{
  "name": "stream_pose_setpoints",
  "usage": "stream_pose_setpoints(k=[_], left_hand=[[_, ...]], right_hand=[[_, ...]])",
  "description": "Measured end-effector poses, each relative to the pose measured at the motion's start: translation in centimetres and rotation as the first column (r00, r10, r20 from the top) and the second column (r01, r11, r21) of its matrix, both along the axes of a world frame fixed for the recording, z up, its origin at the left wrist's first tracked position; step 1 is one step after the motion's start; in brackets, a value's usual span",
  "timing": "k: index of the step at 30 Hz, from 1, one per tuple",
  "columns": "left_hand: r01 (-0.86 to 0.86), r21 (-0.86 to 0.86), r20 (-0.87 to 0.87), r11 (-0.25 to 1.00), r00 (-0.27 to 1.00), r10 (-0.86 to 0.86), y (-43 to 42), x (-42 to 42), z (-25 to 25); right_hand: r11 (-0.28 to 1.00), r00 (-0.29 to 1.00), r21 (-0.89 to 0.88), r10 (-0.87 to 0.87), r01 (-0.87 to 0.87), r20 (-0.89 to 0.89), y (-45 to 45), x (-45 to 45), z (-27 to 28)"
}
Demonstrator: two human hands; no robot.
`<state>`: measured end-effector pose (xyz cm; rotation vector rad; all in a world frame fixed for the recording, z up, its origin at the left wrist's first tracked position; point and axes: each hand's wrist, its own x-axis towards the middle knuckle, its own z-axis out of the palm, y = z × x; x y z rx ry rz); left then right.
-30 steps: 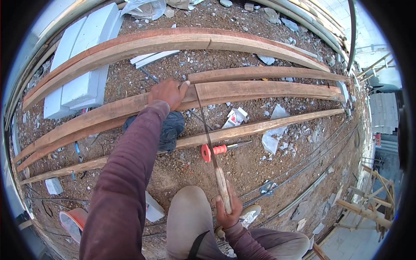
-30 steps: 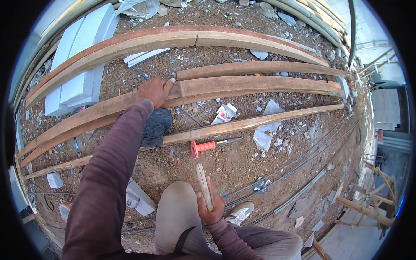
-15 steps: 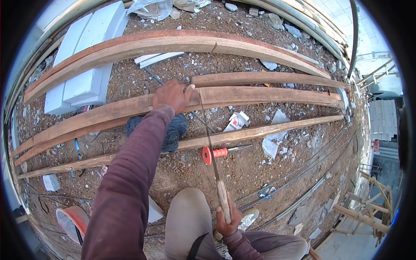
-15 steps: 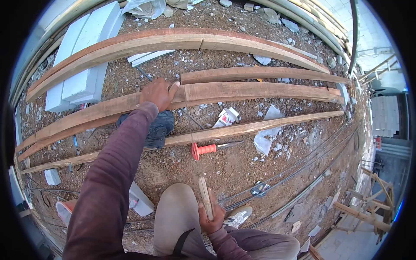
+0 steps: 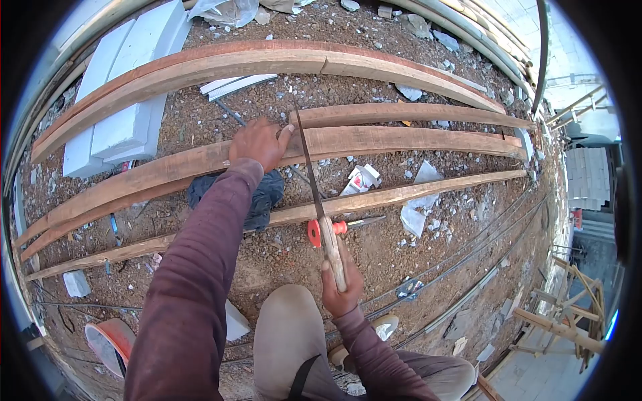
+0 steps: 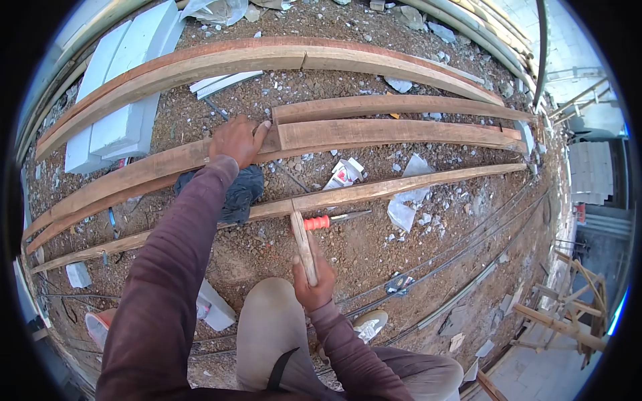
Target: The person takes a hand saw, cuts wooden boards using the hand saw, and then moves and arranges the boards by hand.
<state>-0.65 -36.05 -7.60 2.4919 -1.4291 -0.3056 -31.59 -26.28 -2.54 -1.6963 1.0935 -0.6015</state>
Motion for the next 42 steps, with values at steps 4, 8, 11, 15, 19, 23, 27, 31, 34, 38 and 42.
stream_pose_setpoints(k=[4, 8, 11, 15, 19, 23, 27, 31, 34, 38, 42], left_hand=[[-0.012, 0.06, -0.033, 0.998, 0.999, 0.014, -0.2, 0.6, 0.8], [-0.033, 0.103, -0.061, 0.994, 0.997, 0.039, -0.7, 1.2, 1.1], [0.003, 0.078, -0.056, 0.997, 0.998, 0.001, -0.3, 0.6, 0.4], [0.0, 0.084, -0.035, 0.996, 0.999, 0.003, -0.3, 1.0, 0.9], [-0.031, 0.13, -0.07, 0.991, 0.997, 0.041, -0.6, 1.0, 0.8], [-0.009, 0.062, -0.074, 0.998, 0.997, 0.014, 0.1, 0.1, 0.2], [-0.022, 0.055, -0.071, 0.998, 0.997, 0.026, -0.1, 0.8, 1.3], [-0.043, 0.114, -0.072, 0.993, 0.996, 0.052, -0.5, 0.6, 2.0], [-0.028, 0.059, -0.063, 0.998, 0.998, 0.032, -0.3, 0.7, 0.6], [-0.021, 0.031, -0.049, 0.999, 0.999, 0.023, 0.0, 0.5, 0.8], [-0.011, 0.103, -0.083, 0.995, 0.996, 0.02, 0.1, 0.4, 1.0]], right_hand=[[0.989, 0.996, -0.148, -0.013, 0.027, 0.091, -1.7, 2.8, -0.3], [1.0, 0.999, -0.024, 0.002, -0.002, -0.032, 3.9, -4.8, 0.9], [1.0, 1.0, 0.02, -0.001, 0.002, -0.026, 3.1, -3.9, -0.4], [0.989, 0.995, -0.149, 0.028, -0.013, 0.094, -2.9, 3.4, -1.9], [0.995, 1.0, -0.099, 0.016, -0.016, -0.003, 2.7, -2.9, 0.6], [1.0, 0.996, 0.023, -0.015, 0.017, -0.086, 5.0, -4.7, 1.3], [0.994, 0.998, -0.105, 0.01, -0.003, 0.062, -2.5, 4.1, -0.8], [0.994, 0.998, -0.1, 0.039, -0.045, -0.057, 2.9, -2.9, 2.3], [0.988, 0.998, -0.148, 0.028, -0.035, -0.049, 5.1, -5.4, 1.9], [0.984, 1.0, -0.175, 0.028, -0.026, 0.01, -2.0, 3.2, -0.9], [1.0, 1.0, -0.007, 0.006, -0.006, -0.007, 0.0, 0.4, 1.3]])
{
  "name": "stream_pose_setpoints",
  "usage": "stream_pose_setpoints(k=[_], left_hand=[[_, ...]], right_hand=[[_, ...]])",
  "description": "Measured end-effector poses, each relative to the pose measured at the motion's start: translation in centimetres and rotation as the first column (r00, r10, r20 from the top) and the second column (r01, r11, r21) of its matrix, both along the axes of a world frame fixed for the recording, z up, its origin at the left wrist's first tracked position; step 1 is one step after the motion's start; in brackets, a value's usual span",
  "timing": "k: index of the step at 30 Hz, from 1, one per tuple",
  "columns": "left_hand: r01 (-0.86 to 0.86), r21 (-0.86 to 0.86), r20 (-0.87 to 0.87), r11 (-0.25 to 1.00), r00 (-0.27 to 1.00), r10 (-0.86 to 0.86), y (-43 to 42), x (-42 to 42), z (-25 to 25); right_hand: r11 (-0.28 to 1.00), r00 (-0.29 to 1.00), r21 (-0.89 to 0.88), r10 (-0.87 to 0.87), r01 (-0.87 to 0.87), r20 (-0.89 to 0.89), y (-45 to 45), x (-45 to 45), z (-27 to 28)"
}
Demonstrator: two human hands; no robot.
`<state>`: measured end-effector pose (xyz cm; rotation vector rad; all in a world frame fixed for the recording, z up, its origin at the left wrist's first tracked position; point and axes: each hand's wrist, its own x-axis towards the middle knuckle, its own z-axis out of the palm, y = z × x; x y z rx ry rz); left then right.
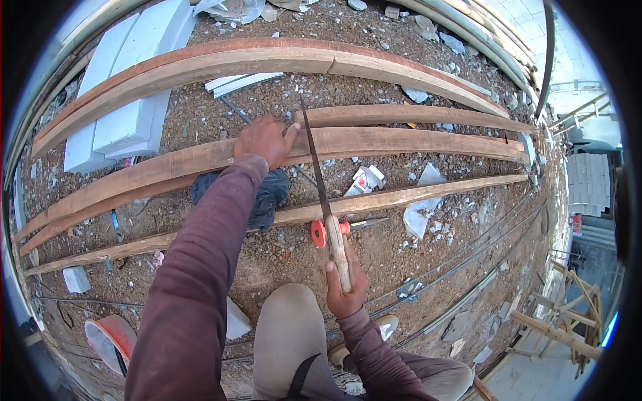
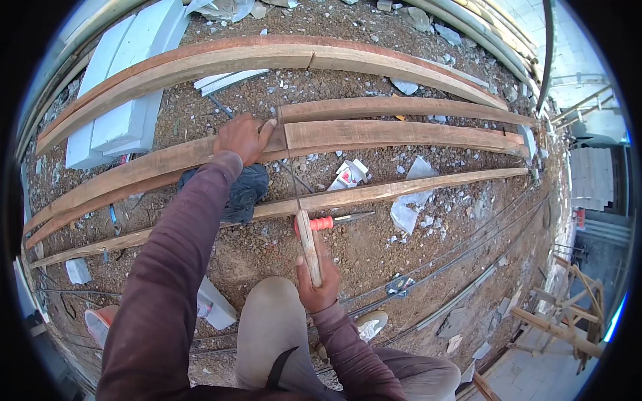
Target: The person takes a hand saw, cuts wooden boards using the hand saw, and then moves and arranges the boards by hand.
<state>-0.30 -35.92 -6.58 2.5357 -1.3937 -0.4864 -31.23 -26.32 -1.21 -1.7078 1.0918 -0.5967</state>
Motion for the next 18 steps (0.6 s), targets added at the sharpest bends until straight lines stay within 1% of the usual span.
stream_pose_setpoints(k=[1, 3, 4, 6, 7, 8, 10, 11, 13, 15, 16, 18], left_hand=[[0.003, -0.029, 0.024, 1.0, 1.0, -0.003, -0.5, 0.4, -0.1], [-0.012, -0.047, 0.016, 0.999, 1.0, 0.013, -0.8, 0.6, 0.0], [-0.011, -0.042, 0.011, 0.999, 1.0, 0.012, -0.4, 0.4, -0.2], [0.004, -0.094, 0.05, 0.996, 0.999, 0.001, 0.3, -0.4, -0.9], [0.009, -0.132, 0.082, 0.991, 0.997, 0.002, 0.2, -0.3, -0.8], [0.001, -0.103, 0.056, 0.995, 0.998, 0.004, 0.1, 0.1, -0.4], [-0.003, -0.035, -0.006, 0.999, 1.0, 0.003, -0.5, 0.5, 0.2], [-0.002, -0.046, 0.008, 0.999, 1.0, 0.002, -0.5, 0.3, 0.0], [0.013, -0.067, 0.048, 0.998, 0.999, -0.01, -0.4, 0.4, -0.4], [-0.007, -0.056, 0.024, 0.998, 1.0, 0.009, -0.7, 0.6, 0.0], [-0.015, -0.043, 0.01, 0.999, 1.0, 0.015, -0.5, 0.4, 0.0], [0.001, -0.079, 0.053, 0.997, 0.999, 0.003, 0.1, -0.2, -0.2]], right_hand=[[1.0, 1.0, 0.028, 0.009, -0.008, -0.027, 2.1, -2.4, 0.7], [0.996, 0.999, -0.086, -0.01, 0.008, -0.032, 5.9, -6.6, 0.1], [0.999, 1.0, -0.031, -0.021, 0.021, -0.02, 5.5, -6.2, -0.6], [0.995, 0.998, 0.081, -0.064, 0.064, -0.004, 3.4, -3.5, -2.1], [0.998, 0.999, -0.062, -0.024, 0.026, 0.033, 0.1, 0.0, -3.5], [0.979, 0.997, -0.205, 0.025, -0.01, 0.07, -2.5, 2.9, -4.3], [0.991, 0.993, -0.134, 0.002, 0.015, 0.12, -2.5, 3.5, -3.7], [0.995, 0.992, -0.097, -0.008, 0.02, 0.125, -2.7, 3.1, -3.2], [0.999, 1.0, 0.038, -0.023, 0.022, 0.015, 1.9, -2.4, -2.4], [0.996, 0.997, -0.093, 0.013, -0.02, -0.07, 5.3, -6.4, -0.6], [0.998, 0.998, -0.06, 0.01, -0.014, -0.061, 5.0, -6.2, -1.0], [1.0, 0.998, 0.014, -0.017, 0.018, -0.06, 4.1, -4.8, -2.0]])
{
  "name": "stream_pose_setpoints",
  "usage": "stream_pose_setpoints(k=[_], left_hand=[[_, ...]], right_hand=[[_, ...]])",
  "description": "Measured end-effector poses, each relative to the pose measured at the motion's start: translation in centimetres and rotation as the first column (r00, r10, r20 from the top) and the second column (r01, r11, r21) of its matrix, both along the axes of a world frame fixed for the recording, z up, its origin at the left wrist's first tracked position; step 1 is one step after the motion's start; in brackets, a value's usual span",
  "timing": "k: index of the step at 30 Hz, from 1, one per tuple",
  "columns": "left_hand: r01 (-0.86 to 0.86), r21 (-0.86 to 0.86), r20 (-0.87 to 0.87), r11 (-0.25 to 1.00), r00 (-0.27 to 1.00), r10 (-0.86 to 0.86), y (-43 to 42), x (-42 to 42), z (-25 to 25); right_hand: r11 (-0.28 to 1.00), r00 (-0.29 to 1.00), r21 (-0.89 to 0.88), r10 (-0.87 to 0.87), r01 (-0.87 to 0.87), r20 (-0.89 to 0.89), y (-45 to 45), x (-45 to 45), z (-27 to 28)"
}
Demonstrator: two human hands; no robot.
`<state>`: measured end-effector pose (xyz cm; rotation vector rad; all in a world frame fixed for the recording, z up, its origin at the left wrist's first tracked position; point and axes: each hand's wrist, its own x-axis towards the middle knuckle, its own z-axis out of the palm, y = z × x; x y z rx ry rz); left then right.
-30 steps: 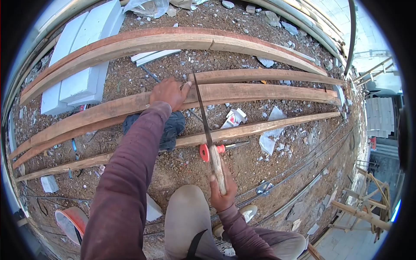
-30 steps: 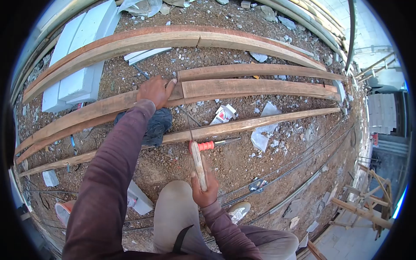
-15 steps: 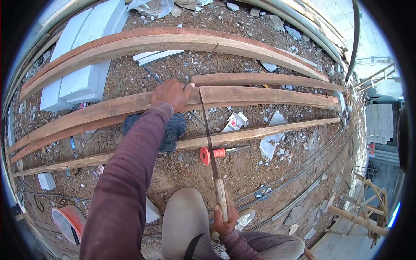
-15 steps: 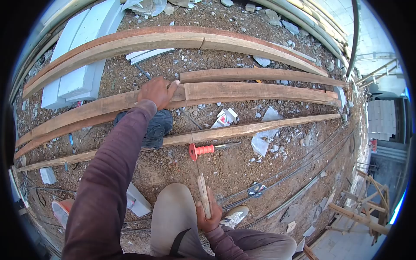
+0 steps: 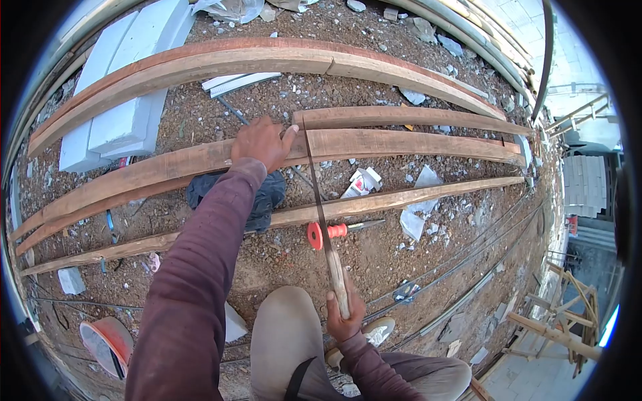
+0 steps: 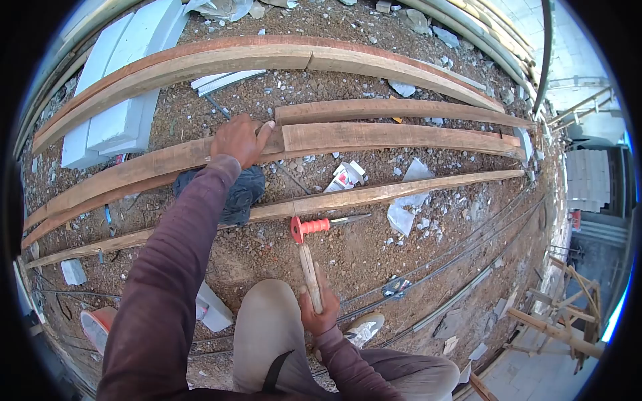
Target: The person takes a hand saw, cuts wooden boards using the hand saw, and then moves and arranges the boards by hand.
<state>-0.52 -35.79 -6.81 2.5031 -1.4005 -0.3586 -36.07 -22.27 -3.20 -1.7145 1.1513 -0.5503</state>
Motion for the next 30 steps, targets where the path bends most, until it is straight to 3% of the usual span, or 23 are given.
stream_pose_setpoints(k=[3, 6, 8, 9, 12, 13, 16, 18, 21, 24, 25, 27, 30], left_hand=[[-0.014, -0.008, -0.021, 1.0, 1.0, 0.014, -0.5, 0.5, 0.1], [-0.015, 0.022, -0.036, 1.0, 0.999, 0.015, -0.3, 0.4, -0.1], [-0.017, 0.016, -0.022, 1.0, 1.0, 0.018, -0.7, 0.7, 0.2], [-0.025, 0.015, -0.025, 1.0, 0.999, 0.025, -0.6, 0.5, 0.2], [-0.017, -0.01, -0.001, 1.0, 1.0, 0.017, -0.2, 0.3, -0.2], [-0.005, -0.025, 0.01, 1.0, 1.0, 0.005, 0.0, -0.1, -0.2], [-0.024, -0.015, -0.033, 1.0, 0.999, 0.024, -0.3, 0.4, -0.1], [-0.013, 0.006, -0.021, 1.0, 1.0, 0.013, -0.4, 0.5, -0.1], [-0.022, 0.033, -0.045, 0.999, 0.999, 0.023, -0.8, 0.7, 0.6], [-0.017, -0.015, 0.008, 1.0, 1.0, 0.017, -0.2, 0.2, 0.0], [-0.004, -0.049, 0.042, 0.999, 0.999, 0.006, 0.0, -0.2, -0.2], [-0.003, -0.033, 0.016, 0.999, 1.0, 0.004, -0.3, 0.0, -0.5], [-0.001, 0.0, 0.01, 1.0, 1.0, 0.001, -0.7, 0.7, 0.0]], right_hand=[[0.985, 0.991, -0.171, 0.059, -0.038, 0.12, -7.4, 8.7, -1.2], [0.978, 0.99, -0.207, 0.054, -0.027, 0.127, -6.4, 7.2, 0.1], [1.0, 1.0, -0.009, 0.024, -0.024, 0.012, -1.3, 0.8, 0.9], [1.0, 1.0, 0.007, 0.019, -0.019, 0.009, 0.1, -0.7, 1.8], [0.999, 1.0, -0.03, 0.028, -0.028, -0.002, -0.4, 0.2, 1.6], [0.999, 0.999, 0.024, -0.022, 0.022, 0.03, -2.1, 1.9, -0.5], [0.995, 0.984, -0.098, 0.014, 0.003, 0.178, -7.6, 8.2, -1.3], [0.996, 0.984, -0.083, -0.004, 0.02, 0.181, -6.9, 7.1, -0.9], [1.0, 0.999, -0.009, -0.009, 0.009, 0.032, -0.1, -0.8, 0.9], [0.996, 0.997, -0.068, -0.046, 0.05, 0.064, 0.1, -0.5, 1.3], [0.999, 0.999, -0.047, -0.022, 0.024, 0.027, -1.6, 0.7, -0.1], [1.0, 0.99, -0.02, -0.005, 0.008, 0.143, -6.5, 7.3, 0.0], [0.998, 0.986, -0.061, 0.014, -0.003, 0.164, -7.2, 8.4, -0.2]])
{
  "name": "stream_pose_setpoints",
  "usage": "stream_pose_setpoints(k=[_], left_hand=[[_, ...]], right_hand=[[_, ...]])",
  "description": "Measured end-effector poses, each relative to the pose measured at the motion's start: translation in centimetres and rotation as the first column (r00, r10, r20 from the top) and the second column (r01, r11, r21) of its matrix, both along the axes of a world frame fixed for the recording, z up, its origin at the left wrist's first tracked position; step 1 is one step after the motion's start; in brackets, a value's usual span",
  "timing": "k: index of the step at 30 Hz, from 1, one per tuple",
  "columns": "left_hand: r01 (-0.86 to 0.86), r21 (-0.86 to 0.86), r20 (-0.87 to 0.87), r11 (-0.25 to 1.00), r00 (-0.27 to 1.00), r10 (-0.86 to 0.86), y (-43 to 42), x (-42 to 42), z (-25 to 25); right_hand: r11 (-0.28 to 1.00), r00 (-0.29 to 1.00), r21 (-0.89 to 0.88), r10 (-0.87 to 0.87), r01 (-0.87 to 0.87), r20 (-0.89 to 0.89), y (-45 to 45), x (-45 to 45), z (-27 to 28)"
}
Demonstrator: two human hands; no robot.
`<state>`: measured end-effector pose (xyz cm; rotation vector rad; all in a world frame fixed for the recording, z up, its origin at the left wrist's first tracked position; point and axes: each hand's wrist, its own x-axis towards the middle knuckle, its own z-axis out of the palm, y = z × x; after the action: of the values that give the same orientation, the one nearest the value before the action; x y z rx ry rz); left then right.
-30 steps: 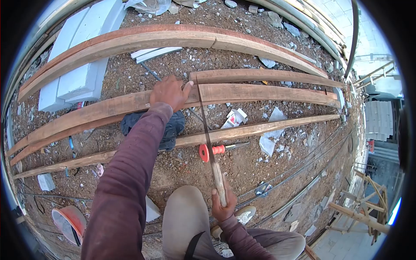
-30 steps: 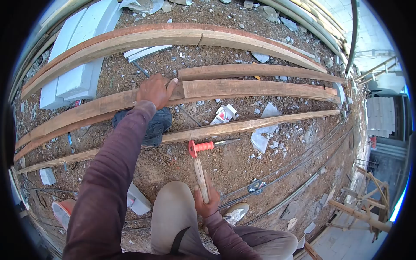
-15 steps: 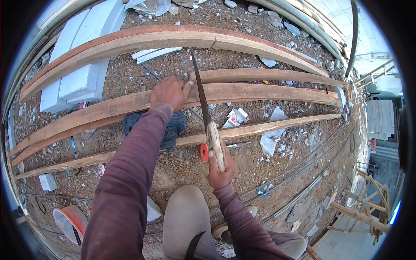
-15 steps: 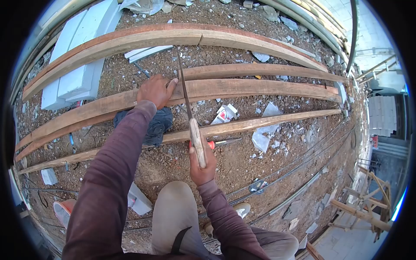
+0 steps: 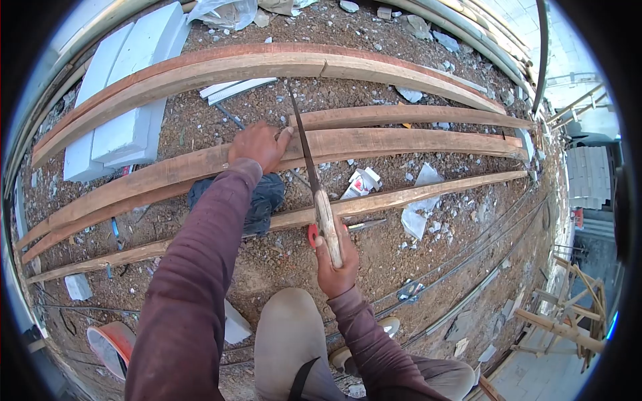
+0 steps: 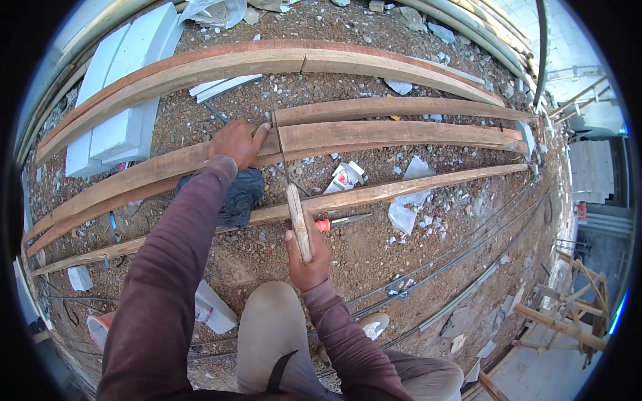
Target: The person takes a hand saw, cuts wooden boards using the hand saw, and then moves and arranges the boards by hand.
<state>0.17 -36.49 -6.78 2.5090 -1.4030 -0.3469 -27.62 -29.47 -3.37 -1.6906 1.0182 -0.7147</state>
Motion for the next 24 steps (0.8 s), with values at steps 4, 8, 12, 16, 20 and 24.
stream_pose_setpoints(k=[4, 8, 12, 16, 20, 24], left_hand=[[-0.033, 0.039, -0.031, 0.999, 0.999, 0.034, 0.1, -0.3, 0.1], [-0.011, -0.027, 0.011, 1.0, 1.0, 0.012, 0.6, -1.2, -0.3], [0.003, -0.042, 0.02, 0.999, 1.0, -0.002, 0.2, -0.1, -0.4], [-0.019, 0.034, 0.006, 0.999, 1.0, 0.018, 0.1, -0.3, 0.0], [-0.002, -0.033, 0.003, 0.999, 1.0, 0.002, 0.7, -1.1, -0.4], [0.017, -0.044, 0.047, 0.999, 0.999, -0.015, 0.6, -0.5, -0.4]], right_hand=[[0.989, 0.99, 0.146, 0.0, 0.02, -0.14, 7.2, -8.8, 2.1], [1.0, 0.991, 0.006, -0.015, 0.016, -0.131, 4.4, -5.4, 0.8], [0.998, 0.998, 0.061, -0.009, 0.013, -0.054, 0.9, -0.5, 0.1], [0.998, 0.991, -0.062, 0.009, -0.017, -0.134, 6.6, -8.2, 1.9], [1.0, 0.995, 0.028, -0.003, 0.005, -0.101, 4.3, -5.4, 2.3], [0.999, 0.998, -0.008, 0.039, -0.039, -0.039, -0.4, 0.2, 1.0]])
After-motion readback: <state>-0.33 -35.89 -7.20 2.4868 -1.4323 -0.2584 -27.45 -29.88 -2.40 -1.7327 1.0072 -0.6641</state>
